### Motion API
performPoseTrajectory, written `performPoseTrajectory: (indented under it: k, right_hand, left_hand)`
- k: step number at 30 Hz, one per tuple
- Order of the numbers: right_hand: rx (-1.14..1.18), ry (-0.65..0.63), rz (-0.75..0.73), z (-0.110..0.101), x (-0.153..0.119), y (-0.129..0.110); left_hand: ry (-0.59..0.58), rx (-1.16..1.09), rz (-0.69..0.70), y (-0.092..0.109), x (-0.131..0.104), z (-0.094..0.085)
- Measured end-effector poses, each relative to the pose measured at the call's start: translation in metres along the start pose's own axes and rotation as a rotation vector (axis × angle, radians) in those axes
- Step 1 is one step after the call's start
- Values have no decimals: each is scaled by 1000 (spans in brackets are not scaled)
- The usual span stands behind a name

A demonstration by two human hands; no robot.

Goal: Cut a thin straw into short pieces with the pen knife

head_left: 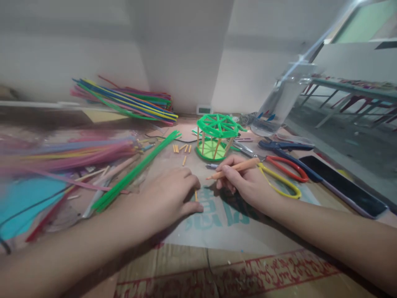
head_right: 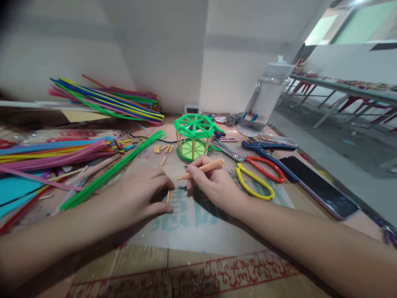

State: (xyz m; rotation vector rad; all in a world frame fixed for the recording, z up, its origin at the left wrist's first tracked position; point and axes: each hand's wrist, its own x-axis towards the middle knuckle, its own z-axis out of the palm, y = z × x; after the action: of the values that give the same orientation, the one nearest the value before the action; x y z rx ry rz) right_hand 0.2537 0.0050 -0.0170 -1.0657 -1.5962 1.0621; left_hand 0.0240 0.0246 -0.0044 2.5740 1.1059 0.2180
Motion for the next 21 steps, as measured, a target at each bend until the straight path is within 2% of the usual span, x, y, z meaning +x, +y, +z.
performPoseTrajectory:
  k: [4,7,9,12,17,21]
  right_hand:
    - [11,29,-2,-1,-2,0]
    - [26,76,8,-5,-1,-2]
    - [52,116,-3,-11,1,-9]
    - [142,155,-46,-25,5,-29]
    - [140,155,-87,-51,5,-64]
    - [71,219,-135,-66,-3,-72]
  left_hand:
    - [44,52,-18,-1,1,6]
    - [76,-24,-32,-11,5,-7]
    - [133,-37,-51,-21,6,-22]
    - [205,80,-98,-36,6,-51]
    - [196,141,-250,-57,-7,-100]
    - [181,165,-401,-61,-24,-128]
